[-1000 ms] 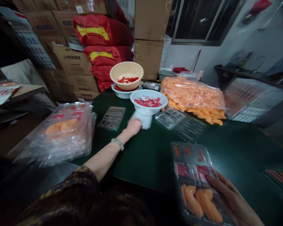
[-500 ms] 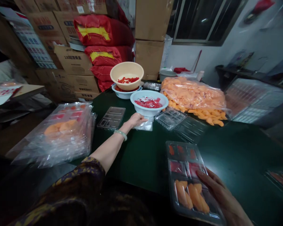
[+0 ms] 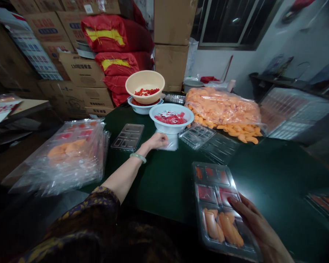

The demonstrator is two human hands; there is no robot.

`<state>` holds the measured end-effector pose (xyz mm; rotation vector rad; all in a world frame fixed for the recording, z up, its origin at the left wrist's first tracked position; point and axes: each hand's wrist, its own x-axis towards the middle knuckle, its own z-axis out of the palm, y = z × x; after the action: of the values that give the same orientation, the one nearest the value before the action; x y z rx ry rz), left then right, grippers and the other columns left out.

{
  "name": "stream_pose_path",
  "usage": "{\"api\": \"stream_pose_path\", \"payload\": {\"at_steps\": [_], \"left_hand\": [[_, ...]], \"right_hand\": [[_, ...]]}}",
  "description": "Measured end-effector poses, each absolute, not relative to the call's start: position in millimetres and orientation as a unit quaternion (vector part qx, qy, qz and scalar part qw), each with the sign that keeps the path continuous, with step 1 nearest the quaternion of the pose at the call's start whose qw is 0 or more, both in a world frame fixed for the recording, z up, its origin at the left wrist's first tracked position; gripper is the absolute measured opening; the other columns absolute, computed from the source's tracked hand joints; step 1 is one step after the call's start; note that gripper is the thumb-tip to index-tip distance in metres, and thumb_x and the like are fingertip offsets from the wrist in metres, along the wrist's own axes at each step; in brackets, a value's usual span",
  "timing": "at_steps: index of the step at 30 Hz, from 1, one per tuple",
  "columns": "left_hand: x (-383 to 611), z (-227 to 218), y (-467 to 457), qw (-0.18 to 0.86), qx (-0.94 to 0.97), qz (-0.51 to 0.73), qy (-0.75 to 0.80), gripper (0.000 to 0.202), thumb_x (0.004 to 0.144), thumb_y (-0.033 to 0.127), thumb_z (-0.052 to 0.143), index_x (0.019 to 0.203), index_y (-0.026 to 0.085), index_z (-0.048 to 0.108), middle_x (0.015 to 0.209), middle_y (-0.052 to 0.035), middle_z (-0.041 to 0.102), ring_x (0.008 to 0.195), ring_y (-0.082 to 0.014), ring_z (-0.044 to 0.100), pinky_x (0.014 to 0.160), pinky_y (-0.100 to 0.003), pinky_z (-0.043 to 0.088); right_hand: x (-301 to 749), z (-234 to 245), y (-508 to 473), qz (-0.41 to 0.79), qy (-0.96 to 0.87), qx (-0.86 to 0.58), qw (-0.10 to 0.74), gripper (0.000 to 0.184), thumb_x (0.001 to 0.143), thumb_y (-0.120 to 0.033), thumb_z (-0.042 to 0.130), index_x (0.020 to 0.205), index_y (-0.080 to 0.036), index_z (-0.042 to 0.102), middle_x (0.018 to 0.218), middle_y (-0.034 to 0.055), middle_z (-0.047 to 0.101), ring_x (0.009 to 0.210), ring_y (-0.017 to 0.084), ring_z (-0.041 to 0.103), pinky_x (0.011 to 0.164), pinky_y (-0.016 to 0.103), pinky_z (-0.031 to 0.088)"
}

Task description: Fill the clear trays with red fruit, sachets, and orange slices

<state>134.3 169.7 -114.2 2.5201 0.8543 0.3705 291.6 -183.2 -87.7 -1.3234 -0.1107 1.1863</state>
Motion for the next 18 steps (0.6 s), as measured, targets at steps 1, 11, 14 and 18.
{"api": "stream_pose_path", "payload": {"at_steps": [1, 11, 14, 18], "left_hand": [[133, -114, 166, 0.205, 0.920, 0.131, 0.309, 0.027, 0.068, 0.031, 0.064, 0.088, 0.012, 0.066, 0.090, -0.0096, 0.063, 0.087, -0.0227, 0.054, 0.078, -0.035, 0.042], [140, -123, 143, 0.062, 0.948, 0.081, 0.300, 0.021, 0.088, 0.023, 0.046, 0.090, 0.012, 0.063, 0.101, -0.0097, 0.060, 0.100, -0.0212, 0.053, 0.090, -0.040, 0.040], [145, -124, 150, 0.036, 0.927, 0.092, 0.362, 0.025, 0.088, 0.031, 0.049, 0.102, 0.012, 0.058, 0.107, -0.0085, 0.058, 0.100, -0.0206, 0.054, 0.088, -0.043, 0.043], [146, -119, 162, 0.045, 0.912, 0.073, 0.401, 0.028, 0.088, 0.034, 0.050, 0.105, 0.013, 0.057, 0.102, -0.0077, 0.060, 0.090, -0.0185, 0.059, 0.080, -0.040, 0.049]], "right_hand": [[292, -88, -184, 0.515, -0.047, -0.579, 0.631, 0.036, 0.059, -0.023, 0.079, 0.091, -0.023, 0.065, 0.086, 0.0053, 0.072, 0.076, 0.024, 0.069, 0.061, 0.026, 0.058], [292, -94, -183, 0.536, -0.057, -0.556, 0.633, 0.047, 0.059, -0.025, 0.080, 0.102, -0.024, 0.062, 0.085, 0.0051, 0.072, 0.073, 0.026, 0.069, 0.058, 0.031, 0.057], [295, -95, -185, 0.531, -0.051, -0.568, 0.627, 0.047, 0.059, -0.026, 0.080, 0.103, -0.024, 0.062, 0.083, 0.0043, 0.072, 0.071, 0.025, 0.069, 0.057, 0.029, 0.057], [300, -99, -187, 0.516, -0.046, -0.601, 0.609, 0.043, 0.059, -0.028, 0.081, 0.099, -0.024, 0.064, 0.078, 0.0036, 0.072, 0.069, 0.025, 0.069, 0.057, 0.029, 0.058]]}}
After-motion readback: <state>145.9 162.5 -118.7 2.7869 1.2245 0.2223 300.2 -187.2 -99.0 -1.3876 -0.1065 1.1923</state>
